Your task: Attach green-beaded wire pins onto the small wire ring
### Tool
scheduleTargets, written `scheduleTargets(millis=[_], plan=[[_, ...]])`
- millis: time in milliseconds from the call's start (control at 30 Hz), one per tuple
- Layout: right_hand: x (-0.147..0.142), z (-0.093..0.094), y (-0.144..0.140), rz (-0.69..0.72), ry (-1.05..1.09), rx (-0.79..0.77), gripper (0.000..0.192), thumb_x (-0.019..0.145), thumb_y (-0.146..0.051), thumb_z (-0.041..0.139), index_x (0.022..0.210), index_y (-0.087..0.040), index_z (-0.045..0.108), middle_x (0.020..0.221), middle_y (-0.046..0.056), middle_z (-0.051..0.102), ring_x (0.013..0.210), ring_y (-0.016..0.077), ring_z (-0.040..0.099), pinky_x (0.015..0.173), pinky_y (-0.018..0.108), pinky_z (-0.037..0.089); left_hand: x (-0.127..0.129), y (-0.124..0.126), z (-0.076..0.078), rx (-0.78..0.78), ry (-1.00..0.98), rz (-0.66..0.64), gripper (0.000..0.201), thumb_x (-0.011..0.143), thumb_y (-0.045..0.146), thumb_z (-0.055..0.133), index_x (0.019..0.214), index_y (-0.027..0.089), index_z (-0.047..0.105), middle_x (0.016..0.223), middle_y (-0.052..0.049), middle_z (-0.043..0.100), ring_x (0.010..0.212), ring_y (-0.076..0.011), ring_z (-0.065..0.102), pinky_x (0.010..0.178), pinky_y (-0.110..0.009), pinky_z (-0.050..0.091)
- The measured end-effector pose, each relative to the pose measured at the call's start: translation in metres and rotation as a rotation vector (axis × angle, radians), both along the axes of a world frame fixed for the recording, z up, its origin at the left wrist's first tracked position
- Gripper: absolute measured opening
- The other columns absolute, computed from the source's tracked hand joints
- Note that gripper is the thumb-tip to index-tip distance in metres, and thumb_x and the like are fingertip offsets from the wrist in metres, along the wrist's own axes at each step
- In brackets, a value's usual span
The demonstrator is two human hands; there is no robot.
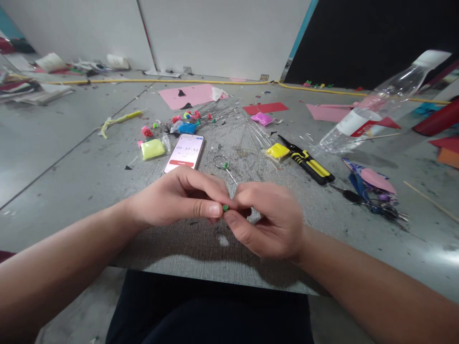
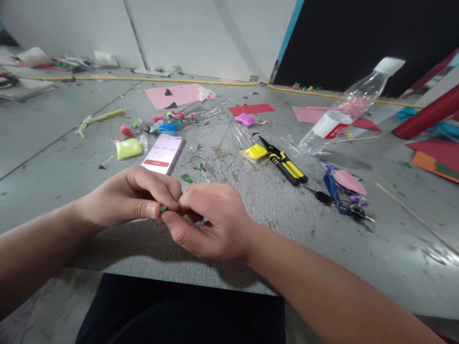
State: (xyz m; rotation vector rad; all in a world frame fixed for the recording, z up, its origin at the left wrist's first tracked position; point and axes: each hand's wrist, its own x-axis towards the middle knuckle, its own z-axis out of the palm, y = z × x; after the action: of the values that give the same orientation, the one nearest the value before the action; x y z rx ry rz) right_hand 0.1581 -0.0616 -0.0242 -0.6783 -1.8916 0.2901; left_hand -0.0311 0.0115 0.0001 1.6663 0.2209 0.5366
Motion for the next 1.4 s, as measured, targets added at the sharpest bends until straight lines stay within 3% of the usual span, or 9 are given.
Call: scheduleTargets(millis=[333,533,633,700,800,1000,1133,1233,1400], plan=[[0.002,0.001,0.000,0.052,0.087,-0.084,0.011,0.083,-0.020,0.058,0.072,-0.016,0.058,0.059,-0.002,0.054,0.051,0.0073,0.045,0.050,0.022,0.038,-0.002,0.000,0.003,0.089,0.036,0.014,0.019,0.080,0.011,0.075,0.092,0.025,0.080,0.082,-0.004,0.073,0.074,-0.0168,0.069,0.070,-0.030,0.058],[0.011,-0.006,0.015,-0.208,0.222,-0.122,0.022,0.090,-0.021,0.052,0.069,-0.018,0.057,0.056,-0.003,0.051,0.051,0.0086,0.046,0.052,0.025,0.037,0.000,0.004,0.001,0.587,0.361,-0.038,0.019,0.090,0.016,0.062,0.099,0.022,0.077,0.090,-0.006,0.073,0.082,-0.0170,0.069,0.073,-0.027,0.054],[0.012,-0.014,0.029,-0.231,0.200,-0.149,0.025,0.090,-0.024,0.054,0.065,-0.019,0.054,0.054,-0.005,0.048,0.050,0.0087,0.044,0.051,0.025,0.036,-0.001,0.011,-0.011,0.855,0.514,-0.034,0.028,0.093,0.015,0.054,0.104,0.025,0.077,0.093,-0.006,0.071,0.079,-0.0175,0.067,0.069,-0.027,0.050],[0.012,-0.017,0.037,-0.227,0.174,-0.194,0.027,0.090,-0.026,0.055,0.064,-0.020,0.052,0.054,-0.005,0.049,0.051,0.0085,0.044,0.051,0.025,0.036,-0.002,0.017,-0.019,0.937,0.570,-0.043,0.030,0.095,0.017,0.050,0.106,0.027,0.076,0.095,-0.006,0.069,0.078,-0.0172,0.066,0.069,-0.027,0.049],[0.012,-0.019,0.043,-0.235,0.179,-0.224,0.027,0.090,-0.029,0.055,0.064,-0.020,0.051,0.055,-0.005,0.049,0.050,0.0086,0.044,0.050,0.024,0.036,-0.003,0.022,-0.024,0.977,0.592,-0.037,0.031,0.097,0.020,0.047,0.108,0.026,0.076,0.095,-0.007,0.067,0.079,-0.0175,0.066,0.070,-0.027,0.048],[0.010,-0.020,0.039,-0.240,0.118,-0.200,0.027,0.090,-0.024,0.055,0.064,-0.020,0.050,0.055,-0.004,0.047,0.052,0.0092,0.043,0.052,0.025,0.035,-0.001,0.019,-0.015,0.919,0.631,-0.012,0.035,0.099,0.020,0.042,0.117,0.024,0.071,0.103,-0.007,0.066,0.084,-0.0173,0.066,0.073,-0.028,0.049],[0.009,-0.020,0.037,-0.229,0.100,-0.194,0.026,0.090,-0.025,0.054,0.065,-0.020,0.052,0.055,-0.005,0.047,0.052,0.0093,0.042,0.052,0.025,0.035,-0.003,0.026,-0.014,0.973,0.608,0.185,0.024,0.095,0.024,0.050,0.104,0.018,0.072,0.098,-0.008,0.065,0.084,-0.0186,0.063,0.074,-0.031,0.049],[0.009,-0.019,0.038,-0.250,0.108,-0.197,0.027,0.091,-0.027,0.054,0.065,-0.021,0.051,0.054,-0.004,0.046,0.051,0.0097,0.041,0.051,0.025,0.035,-0.008,0.035,-0.014,1.025,0.569,0.317,0.023,0.091,0.030,0.057,0.105,0.017,0.071,0.098,-0.010,0.065,0.092,-0.0221,0.062,0.081,-0.035,0.049],[0.010,-0.019,0.041,-0.281,0.151,-0.230,0.025,0.089,-0.028,0.052,0.065,-0.021,0.049,0.054,-0.004,0.046,0.050,0.0098,0.042,0.050,0.025,0.035,-0.014,0.043,-0.012,1.090,0.602,0.311,0.025,0.086,0.024,0.059,0.106,0.019,0.072,0.100,-0.010,0.066,0.095,-0.0239,0.060,0.087,-0.039,0.048]])
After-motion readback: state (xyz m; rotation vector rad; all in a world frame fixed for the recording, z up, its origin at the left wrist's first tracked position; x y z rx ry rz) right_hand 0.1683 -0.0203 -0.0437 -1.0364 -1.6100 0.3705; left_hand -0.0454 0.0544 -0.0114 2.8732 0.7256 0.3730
